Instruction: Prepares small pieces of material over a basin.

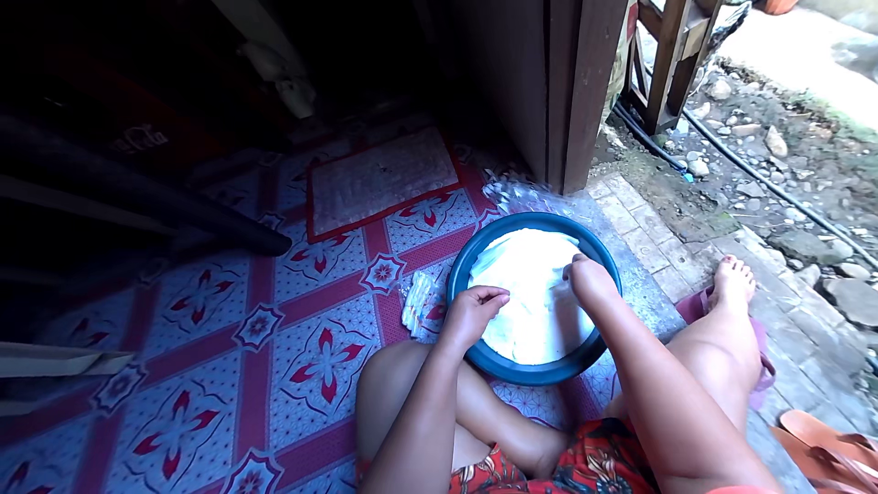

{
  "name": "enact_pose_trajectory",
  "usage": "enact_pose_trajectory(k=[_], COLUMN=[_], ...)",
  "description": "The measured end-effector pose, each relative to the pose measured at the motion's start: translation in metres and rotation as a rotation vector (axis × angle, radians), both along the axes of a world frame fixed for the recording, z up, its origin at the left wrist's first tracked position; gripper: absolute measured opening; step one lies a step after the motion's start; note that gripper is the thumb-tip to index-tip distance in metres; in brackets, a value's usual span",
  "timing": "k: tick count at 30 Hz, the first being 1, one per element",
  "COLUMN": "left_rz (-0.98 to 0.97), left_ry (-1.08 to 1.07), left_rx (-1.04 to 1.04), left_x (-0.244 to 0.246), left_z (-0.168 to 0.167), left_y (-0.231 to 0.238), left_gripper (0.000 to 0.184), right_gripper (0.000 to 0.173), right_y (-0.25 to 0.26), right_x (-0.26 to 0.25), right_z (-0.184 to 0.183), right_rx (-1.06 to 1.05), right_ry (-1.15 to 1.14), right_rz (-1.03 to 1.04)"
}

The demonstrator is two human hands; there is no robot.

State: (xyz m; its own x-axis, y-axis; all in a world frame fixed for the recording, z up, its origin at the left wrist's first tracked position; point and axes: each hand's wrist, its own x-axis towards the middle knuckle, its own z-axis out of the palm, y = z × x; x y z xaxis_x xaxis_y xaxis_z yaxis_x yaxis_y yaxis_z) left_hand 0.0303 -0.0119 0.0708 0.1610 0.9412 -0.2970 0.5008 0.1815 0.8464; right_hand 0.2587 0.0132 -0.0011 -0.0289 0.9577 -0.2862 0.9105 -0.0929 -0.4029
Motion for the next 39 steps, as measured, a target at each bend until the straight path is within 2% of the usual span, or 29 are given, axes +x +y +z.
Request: enact_pose_trajectory(k=[7,20,39], left_rz=[-0.074,-0.141,-0.165], left_ry=[0.134,0.267,0.291], left_rx=[-0.038,-0.053,-0.053], left_x=[0.004,0.009,0.015], left_z=[0.003,0.002,0.005], left_y=[-0.001,-0.001,0.000], left_gripper=[0.017,0.021,0.022], right_gripper=[0.019,0.014,0.018], right_y=[0.004,-0.008,-0.011], right_x=[0.015,0.023,0.016], right_z=[-0.004,0.027,0.031], right_rx=[0.108,0.284,0.280], right_ry=[0.074,0.163,0.156], right_rz=[-0.044,-0.064,-0.001])
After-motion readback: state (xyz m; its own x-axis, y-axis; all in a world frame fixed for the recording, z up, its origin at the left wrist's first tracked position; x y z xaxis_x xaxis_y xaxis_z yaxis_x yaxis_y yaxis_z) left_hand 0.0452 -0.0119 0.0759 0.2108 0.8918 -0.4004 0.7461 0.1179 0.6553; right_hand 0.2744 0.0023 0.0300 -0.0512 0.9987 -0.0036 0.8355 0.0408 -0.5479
